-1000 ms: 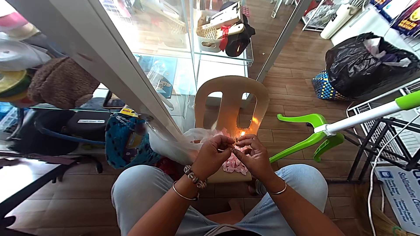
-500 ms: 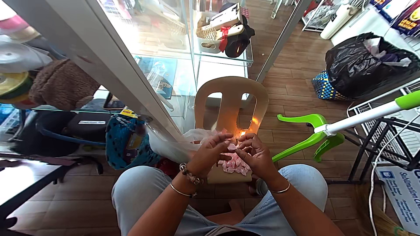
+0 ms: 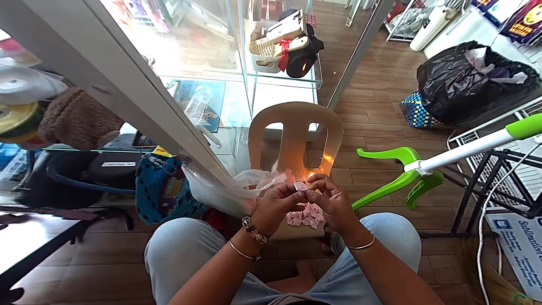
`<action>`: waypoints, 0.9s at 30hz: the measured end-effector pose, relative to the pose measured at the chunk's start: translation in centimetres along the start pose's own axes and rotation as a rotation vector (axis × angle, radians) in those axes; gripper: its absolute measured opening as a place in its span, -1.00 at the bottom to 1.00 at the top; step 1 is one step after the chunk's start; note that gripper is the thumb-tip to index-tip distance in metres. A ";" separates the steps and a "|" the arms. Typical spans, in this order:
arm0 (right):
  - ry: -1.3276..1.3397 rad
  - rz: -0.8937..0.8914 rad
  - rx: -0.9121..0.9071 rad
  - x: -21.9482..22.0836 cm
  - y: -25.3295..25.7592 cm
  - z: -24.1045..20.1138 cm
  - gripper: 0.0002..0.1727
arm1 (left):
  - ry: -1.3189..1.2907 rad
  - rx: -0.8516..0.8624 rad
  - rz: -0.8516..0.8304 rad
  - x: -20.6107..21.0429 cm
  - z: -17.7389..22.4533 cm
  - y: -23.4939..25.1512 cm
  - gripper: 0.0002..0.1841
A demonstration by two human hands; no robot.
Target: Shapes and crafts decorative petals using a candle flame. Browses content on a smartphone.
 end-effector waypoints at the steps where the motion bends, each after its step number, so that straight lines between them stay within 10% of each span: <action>1: 0.002 -0.002 0.003 -0.1 0.0 0.0 -0.94 | -0.006 0.004 0.001 0.0 0.0 0.0 -0.90; 27: -0.615 0.059 -0.508 0.1 -0.7 -2.1 -0.87 | 0.021 0.077 0.078 0.3 0.2 0.1 -0.90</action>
Point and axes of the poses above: each hand's wrist, its own y-axis towards the middle knuckle, its own x-axis out of the palm, z = x × y, the point moved 6 cm from there along y, towards the middle knuckle
